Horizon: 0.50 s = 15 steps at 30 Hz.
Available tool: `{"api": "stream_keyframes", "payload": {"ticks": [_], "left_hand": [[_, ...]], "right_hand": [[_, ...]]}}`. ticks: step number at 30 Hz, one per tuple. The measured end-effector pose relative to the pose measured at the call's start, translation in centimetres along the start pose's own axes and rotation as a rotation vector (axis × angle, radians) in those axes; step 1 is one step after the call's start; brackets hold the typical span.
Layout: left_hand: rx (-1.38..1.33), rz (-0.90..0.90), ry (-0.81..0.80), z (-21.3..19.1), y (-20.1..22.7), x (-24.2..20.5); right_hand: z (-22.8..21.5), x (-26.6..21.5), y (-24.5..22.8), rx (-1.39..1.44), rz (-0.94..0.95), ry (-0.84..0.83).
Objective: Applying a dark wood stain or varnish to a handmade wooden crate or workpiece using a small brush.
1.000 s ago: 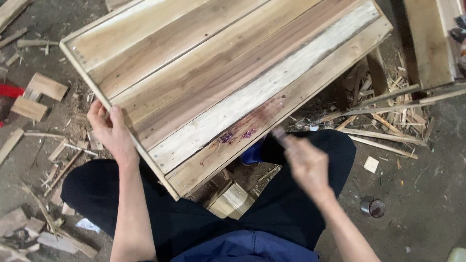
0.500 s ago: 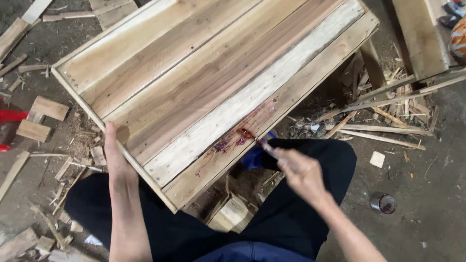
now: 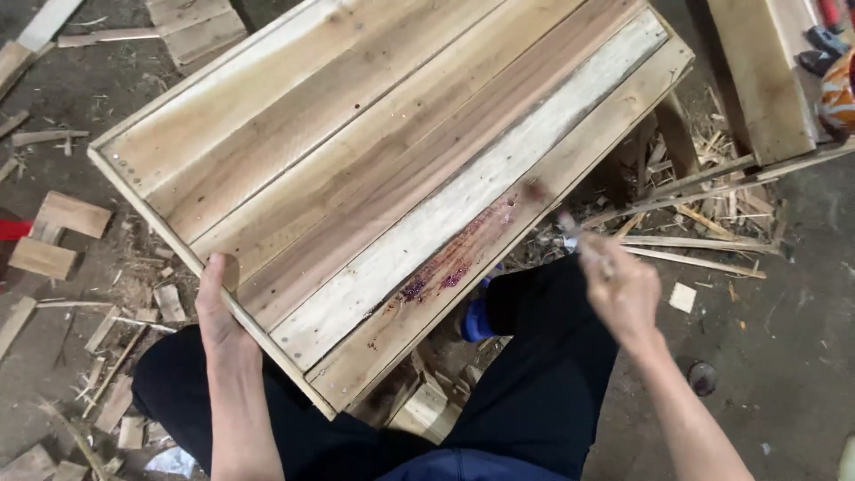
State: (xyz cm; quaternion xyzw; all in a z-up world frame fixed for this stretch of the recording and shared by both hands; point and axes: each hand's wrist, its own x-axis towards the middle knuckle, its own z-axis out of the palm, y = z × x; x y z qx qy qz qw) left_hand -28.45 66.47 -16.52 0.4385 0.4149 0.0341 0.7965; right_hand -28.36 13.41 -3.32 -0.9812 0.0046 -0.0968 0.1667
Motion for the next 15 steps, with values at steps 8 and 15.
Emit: {"api": "stream_keyframes", "payload": {"ticks": [8,15], "left_hand": [[-0.008,-0.016,0.015,1.7,0.9,-2.6],[-0.009,0.053,-0.017,0.5,-0.3,-0.8]], "right_hand": [[1.7,-2.9,-2.9,0.264,0.088,-0.103],[0.4,0.6,2.1,-0.034,0.149,0.054]]}}
